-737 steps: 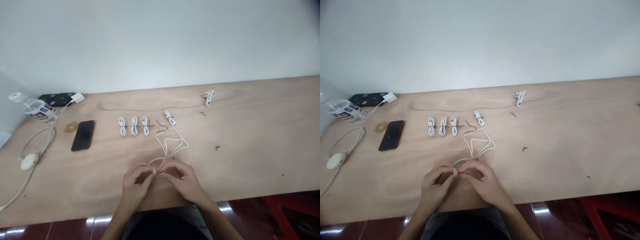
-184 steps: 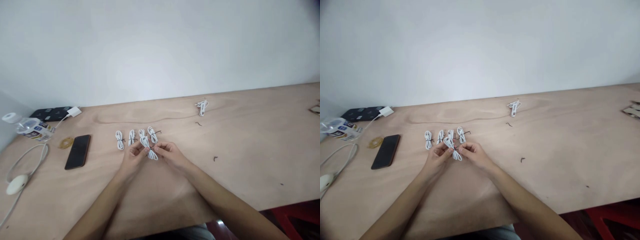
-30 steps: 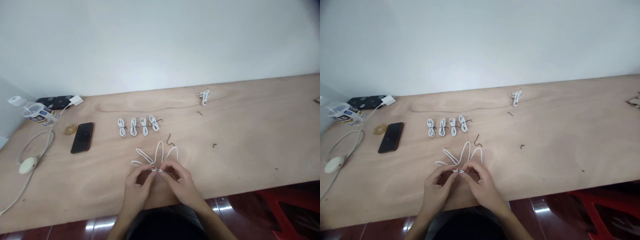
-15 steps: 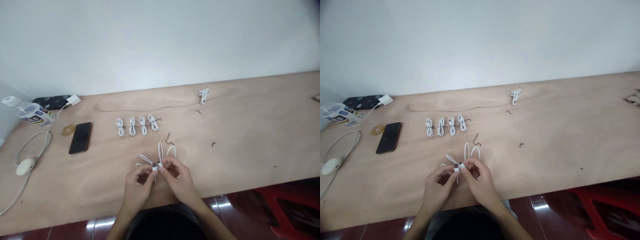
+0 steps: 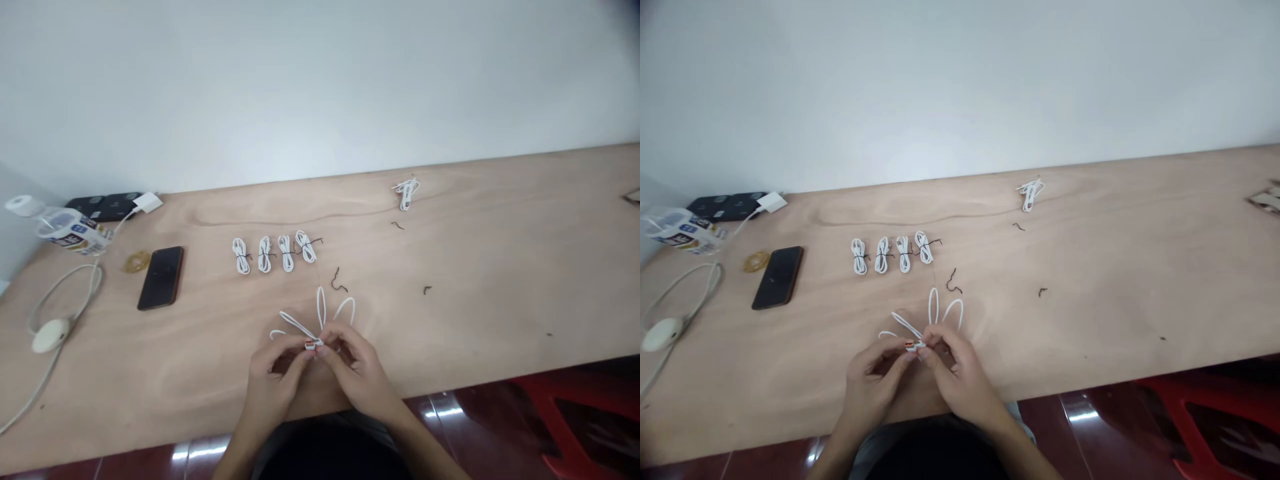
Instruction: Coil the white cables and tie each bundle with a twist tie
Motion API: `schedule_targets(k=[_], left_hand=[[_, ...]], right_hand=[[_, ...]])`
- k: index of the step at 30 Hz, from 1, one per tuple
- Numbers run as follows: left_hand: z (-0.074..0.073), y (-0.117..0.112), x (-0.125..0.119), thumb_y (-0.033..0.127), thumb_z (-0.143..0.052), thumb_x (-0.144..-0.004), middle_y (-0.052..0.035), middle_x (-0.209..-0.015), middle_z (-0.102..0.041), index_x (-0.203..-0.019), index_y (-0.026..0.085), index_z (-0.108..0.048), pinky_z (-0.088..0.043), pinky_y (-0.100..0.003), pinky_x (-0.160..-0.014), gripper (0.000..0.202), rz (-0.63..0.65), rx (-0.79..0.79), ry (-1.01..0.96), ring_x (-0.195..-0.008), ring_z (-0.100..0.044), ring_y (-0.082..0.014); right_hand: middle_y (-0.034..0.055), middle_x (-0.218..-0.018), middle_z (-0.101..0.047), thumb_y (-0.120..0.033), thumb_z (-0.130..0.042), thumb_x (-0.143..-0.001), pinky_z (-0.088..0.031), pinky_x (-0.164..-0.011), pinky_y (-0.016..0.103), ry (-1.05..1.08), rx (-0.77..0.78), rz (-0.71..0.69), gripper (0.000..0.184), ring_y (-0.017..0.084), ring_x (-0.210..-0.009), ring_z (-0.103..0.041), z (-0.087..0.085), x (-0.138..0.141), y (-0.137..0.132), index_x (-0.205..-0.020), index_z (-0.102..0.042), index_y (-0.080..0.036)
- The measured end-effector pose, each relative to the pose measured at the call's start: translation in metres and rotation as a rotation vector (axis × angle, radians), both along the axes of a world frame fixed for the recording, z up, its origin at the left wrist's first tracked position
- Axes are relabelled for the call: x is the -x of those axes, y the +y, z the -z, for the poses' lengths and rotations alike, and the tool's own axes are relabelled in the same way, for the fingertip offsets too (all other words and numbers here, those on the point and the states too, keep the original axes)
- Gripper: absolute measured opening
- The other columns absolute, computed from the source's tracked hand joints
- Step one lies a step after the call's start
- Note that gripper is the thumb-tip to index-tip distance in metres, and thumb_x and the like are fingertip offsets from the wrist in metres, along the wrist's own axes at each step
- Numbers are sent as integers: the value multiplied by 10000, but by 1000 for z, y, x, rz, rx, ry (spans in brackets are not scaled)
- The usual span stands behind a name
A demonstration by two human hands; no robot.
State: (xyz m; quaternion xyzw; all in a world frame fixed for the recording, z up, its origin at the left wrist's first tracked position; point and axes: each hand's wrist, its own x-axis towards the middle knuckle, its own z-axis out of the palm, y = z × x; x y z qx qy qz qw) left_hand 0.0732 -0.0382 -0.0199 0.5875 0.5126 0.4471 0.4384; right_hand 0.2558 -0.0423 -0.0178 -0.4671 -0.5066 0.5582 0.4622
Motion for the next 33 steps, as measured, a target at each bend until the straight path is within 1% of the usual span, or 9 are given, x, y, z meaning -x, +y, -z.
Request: schedule_targets(k=[6, 9, 12, 15, 19, 24, 26, 28, 33], left_hand=[[-3, -2, -1, 254, -758, -941, -34, -935, -816, -982, 229, -806, -624, -262, -814, 68, -23, -15, -2, -858, -768, -180], [-4, -1, -5, 313, -766, -932, -50, -894, -810, -1009, 193, -773, -634, -270, -755, 143, -151, 33, -63, -782, -765, -182], [-3, -2, -4, 393, -757, -927, -39, -785, -771, -1069, 155, -740, -606, -268, -604, 277, -315, 103, -106, -610, -707, -165], [-2, -4, 3, 444, -702, -958, -24, -773, -727, -1149, 151, -727, -549, -267, -532, 351, -387, 129, -34, -556, -648, -152], [-4, 0, 13, 401, -610, -1021, -87, -1011, -715, -1157, 188, -740, -576, -365, -767, 285, -323, 3, 304, -876, -689, -235], [-3, 19, 11, 330, -554, -1051, -123, -1083, -630, -1241, 205, -731, -519, -523, -961, 288, -247, -205, 642, -1027, -614, -312], [-1, 26, 7, 304, -519, -1066, -135, -1120, -622, -1293, 191, -707, -519, -533, -980, 315, -209, -205, 656, -1061, -609, -317], [0, 31, 1, 270, -487, -1080, -138, -1164, -626, -1325, 182, -686, -524, -519, -1004, 328, -149, -180, 605, -1093, -618, -304], [-9, 27, -14, 231, -439, -1101, -123, -1342, -626, -1457, 248, -597, -501, -497, -1103, 390, 116, -175, 522, -1253, -590, -275]], right_hand=[[24, -969, -675, -359, -657, -1032, -516, -842, 288, -15, -39, -1, 121, 179, -917, -647, -1, -1, -2, -1015, -685, -243], [29, -950, -720, -370, -694, -1008, -550, -800, 297, 82, 6, 109, 139, 187, -877, -691, 3, 1, -5, -1062, -660, -246], [31, -897, -755, -401, -684, -1008, -564, -720, 309, 161, 52, 258, 290, 202, -803, -713, 6, -4, -7, -1251, -618, -259], [48, -902, -776, -429, -666, -1007, -569, -814, 355, 101, 73, 397, 366, 227, -856, -728, 7, -19, -4, -1319, -624, -241], [76, -941, -787, -426, -694, -967, -547, -898, 392, -19, 91, 379, 298, 263, -952, -729, 10, -45, 8, -1176, -666, -215], [38, -886, -737, -290, -755, -841, -549, -697, 325, -31, 90, 249, 172, 207, -764, -702, 12, -55, 31, -960, -670, -198], [15, -825, -717, -248, -751, -813, -547, -660, 316, -10, 101, 159, 139, 193, -710, -695, 10, -49, 38, -900, -655, -197], [9, -808, -722, -230, -755, -804, -566, -701, 330, 11, 103, 62, 139, 203, -743, -719, 7, -41, 41, -887, -649, -197], [38, -915, -764, -266, -780, -819, -597, -836, 382, 64, 71, -69, 171, 230, -876, -756, 8, -26, 37, -916, -657, -198]])
